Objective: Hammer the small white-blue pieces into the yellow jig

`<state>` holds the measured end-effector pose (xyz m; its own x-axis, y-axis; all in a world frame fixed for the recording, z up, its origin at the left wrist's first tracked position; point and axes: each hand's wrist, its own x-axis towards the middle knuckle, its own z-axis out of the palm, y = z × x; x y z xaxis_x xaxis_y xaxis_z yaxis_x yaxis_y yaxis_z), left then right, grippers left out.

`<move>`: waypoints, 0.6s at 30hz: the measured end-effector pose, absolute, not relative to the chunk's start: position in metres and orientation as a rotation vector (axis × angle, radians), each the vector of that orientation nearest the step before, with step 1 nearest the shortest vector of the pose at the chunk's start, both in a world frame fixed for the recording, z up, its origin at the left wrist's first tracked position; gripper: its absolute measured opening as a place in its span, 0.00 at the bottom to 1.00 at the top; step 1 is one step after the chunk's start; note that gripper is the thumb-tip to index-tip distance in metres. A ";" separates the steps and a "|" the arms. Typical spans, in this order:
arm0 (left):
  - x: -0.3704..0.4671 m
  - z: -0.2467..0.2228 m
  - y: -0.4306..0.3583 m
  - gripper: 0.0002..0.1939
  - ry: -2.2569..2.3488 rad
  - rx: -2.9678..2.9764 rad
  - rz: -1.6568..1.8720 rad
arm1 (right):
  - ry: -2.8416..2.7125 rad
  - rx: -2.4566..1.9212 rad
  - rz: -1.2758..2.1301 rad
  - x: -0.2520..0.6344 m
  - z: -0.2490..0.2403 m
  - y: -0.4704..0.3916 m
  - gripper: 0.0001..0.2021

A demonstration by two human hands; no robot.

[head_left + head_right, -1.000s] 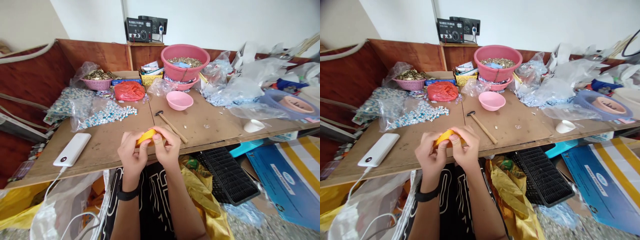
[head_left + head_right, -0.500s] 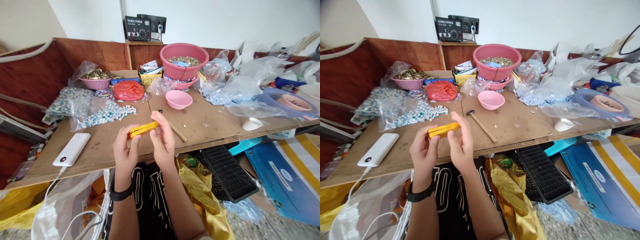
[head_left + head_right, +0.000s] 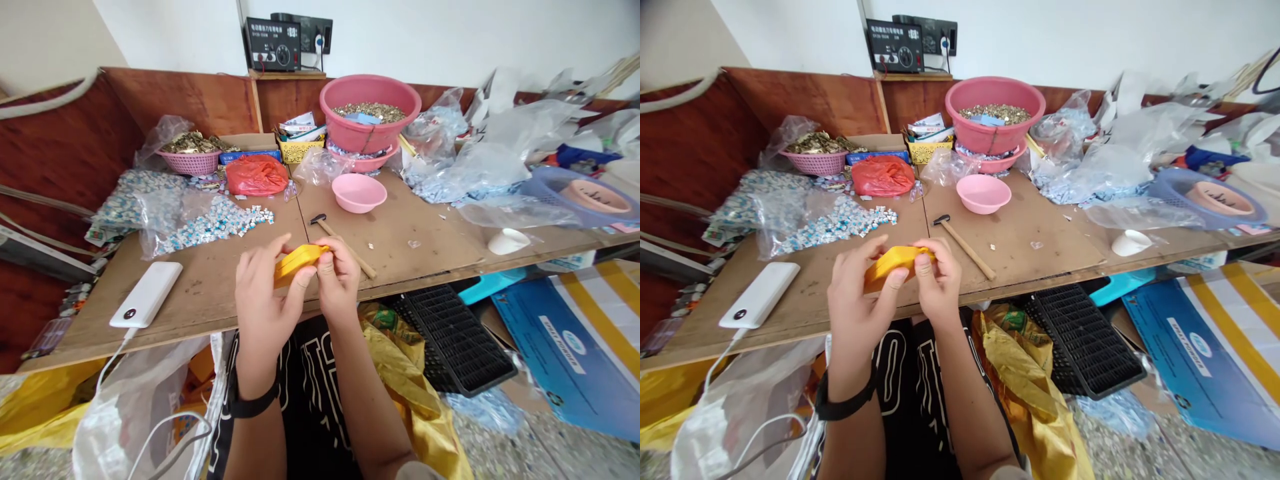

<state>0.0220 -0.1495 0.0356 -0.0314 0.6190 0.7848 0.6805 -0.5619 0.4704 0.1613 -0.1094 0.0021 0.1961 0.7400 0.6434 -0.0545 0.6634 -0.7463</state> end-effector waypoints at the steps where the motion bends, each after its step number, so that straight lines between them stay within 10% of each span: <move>1: 0.017 0.036 -0.149 0.14 -1.441 -2.157 -1.656 | -1.257 -0.682 0.626 0.163 0.004 -0.110 0.15; 18: 0.020 0.020 -0.134 0.15 -1.473 -2.004 -1.669 | -1.255 -0.730 0.620 0.176 0.000 -0.105 0.16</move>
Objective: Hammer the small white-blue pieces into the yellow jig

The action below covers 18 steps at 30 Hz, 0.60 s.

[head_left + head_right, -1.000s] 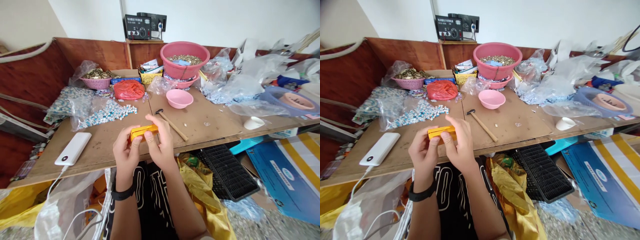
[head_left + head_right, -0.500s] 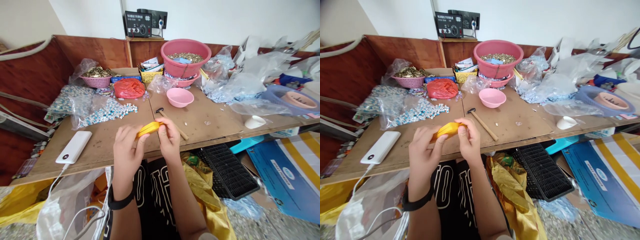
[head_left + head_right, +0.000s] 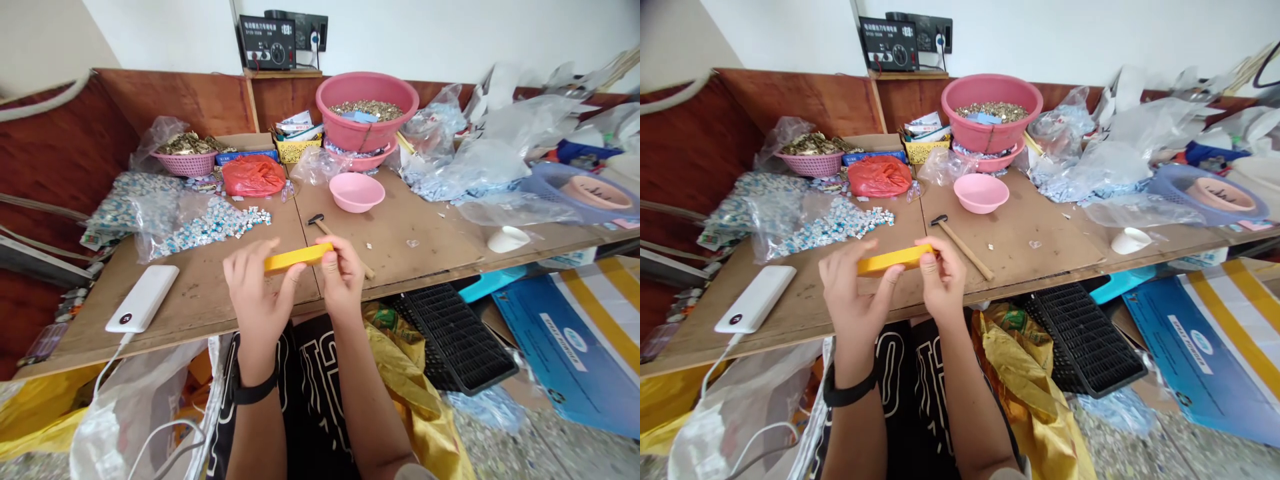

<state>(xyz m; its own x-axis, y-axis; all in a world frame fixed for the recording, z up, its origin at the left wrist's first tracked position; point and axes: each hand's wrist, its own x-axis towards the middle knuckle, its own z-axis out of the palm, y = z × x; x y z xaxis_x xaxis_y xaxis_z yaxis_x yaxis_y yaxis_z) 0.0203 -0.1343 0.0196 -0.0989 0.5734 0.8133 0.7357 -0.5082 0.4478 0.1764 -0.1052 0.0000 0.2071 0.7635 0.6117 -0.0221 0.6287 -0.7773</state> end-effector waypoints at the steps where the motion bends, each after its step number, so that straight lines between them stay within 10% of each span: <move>1: 0.017 0.020 -0.134 0.16 -1.489 -2.037 -1.703 | -1.231 -0.730 0.643 0.179 -0.001 -0.103 0.17; 18: 0.021 -0.011 -0.112 0.08 -1.363 -2.211 -1.854 | -1.184 -0.798 0.722 0.178 -0.023 -0.081 0.11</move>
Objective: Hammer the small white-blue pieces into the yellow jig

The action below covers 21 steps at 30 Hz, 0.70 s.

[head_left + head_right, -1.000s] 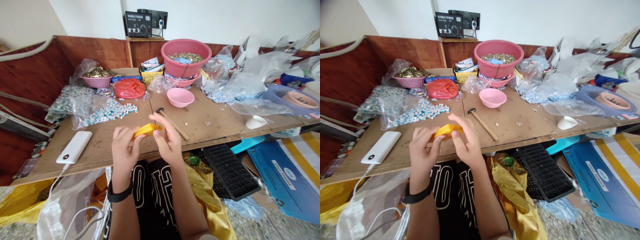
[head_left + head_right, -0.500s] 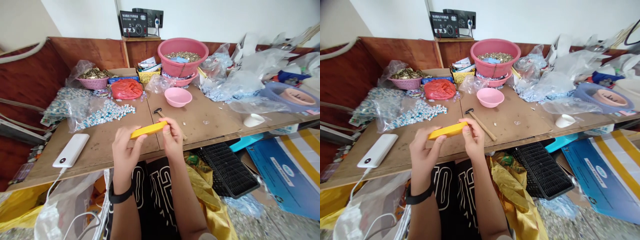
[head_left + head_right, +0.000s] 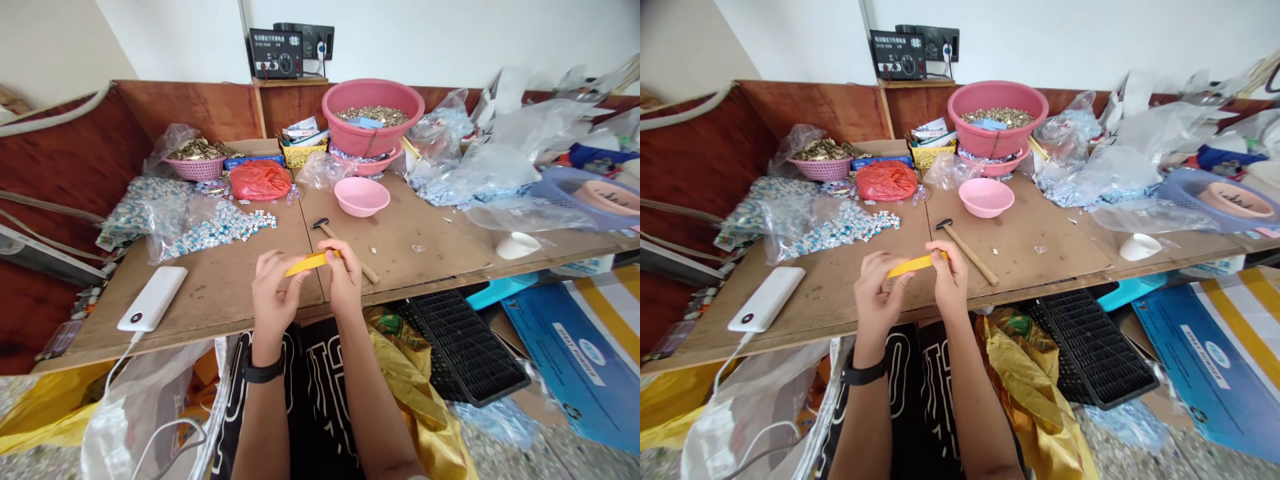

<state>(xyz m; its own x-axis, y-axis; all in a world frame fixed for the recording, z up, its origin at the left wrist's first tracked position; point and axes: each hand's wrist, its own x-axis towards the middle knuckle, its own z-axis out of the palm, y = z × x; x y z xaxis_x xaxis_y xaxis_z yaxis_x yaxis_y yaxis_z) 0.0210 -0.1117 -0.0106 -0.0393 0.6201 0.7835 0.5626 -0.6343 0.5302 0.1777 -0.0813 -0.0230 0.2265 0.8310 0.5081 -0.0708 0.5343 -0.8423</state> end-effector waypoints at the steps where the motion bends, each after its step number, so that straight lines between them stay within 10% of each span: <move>1: 0.020 -0.016 -0.108 0.09 1.328 2.140 1.784 | -1.162 -0.792 0.752 0.177 -0.030 -0.076 0.11; 12: -0.023 -0.086 -0.080 0.07 1.568 1.982 1.367 | -1.415 -0.963 0.756 0.158 -0.114 -0.040 0.13; 21: -0.101 -0.057 -0.006 0.20 2.515 1.365 1.014 | -1.459 -1.083 0.717 0.152 -0.111 -0.047 0.10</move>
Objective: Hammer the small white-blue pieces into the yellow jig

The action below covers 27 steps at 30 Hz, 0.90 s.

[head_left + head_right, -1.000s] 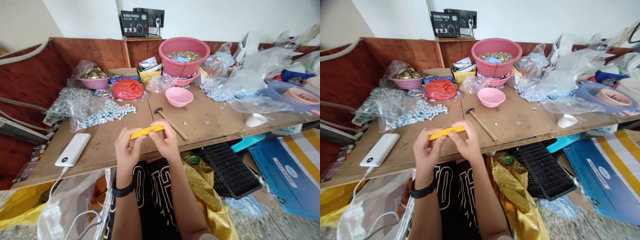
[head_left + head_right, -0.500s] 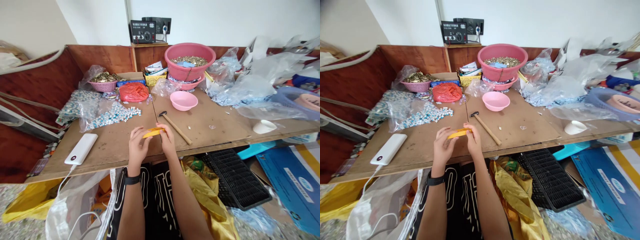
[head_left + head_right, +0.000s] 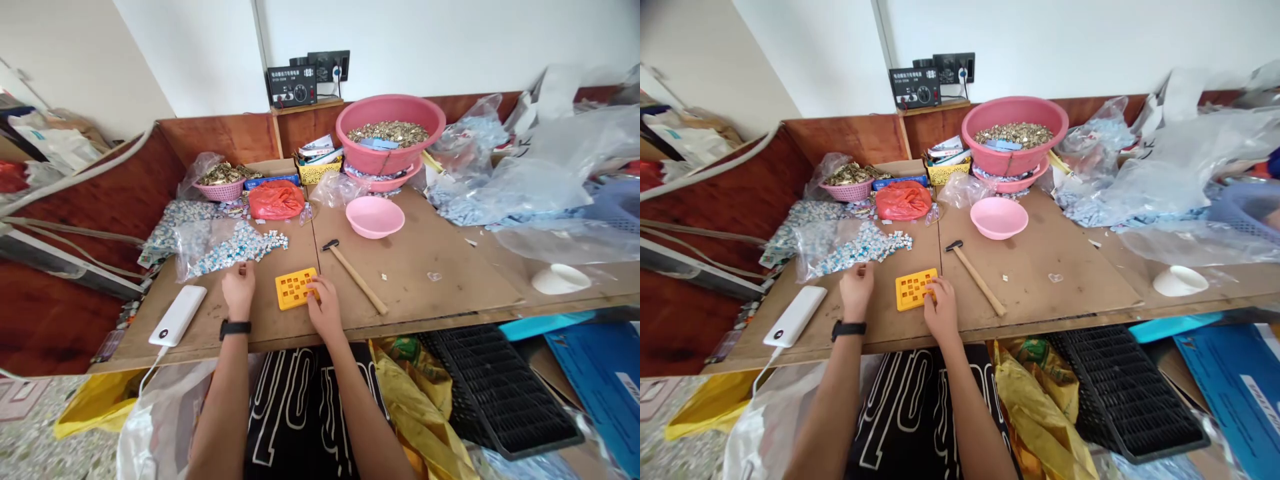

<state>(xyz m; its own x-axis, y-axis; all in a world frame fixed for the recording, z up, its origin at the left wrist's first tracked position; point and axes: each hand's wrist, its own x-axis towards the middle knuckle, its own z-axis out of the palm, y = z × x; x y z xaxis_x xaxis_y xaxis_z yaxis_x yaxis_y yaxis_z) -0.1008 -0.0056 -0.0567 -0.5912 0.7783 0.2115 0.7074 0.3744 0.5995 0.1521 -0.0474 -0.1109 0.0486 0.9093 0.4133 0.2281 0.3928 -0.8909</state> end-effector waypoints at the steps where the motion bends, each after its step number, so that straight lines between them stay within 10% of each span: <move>1: -0.107 -0.051 0.008 0.20 2.532 1.392 0.906 | -1.452 -1.083 0.730 0.152 -0.110 -0.048 0.10; 27: -0.129 -0.054 0.006 0.21 1.841 2.154 0.690 | -1.553 -1.102 0.734 0.149 -0.112 -0.046 0.12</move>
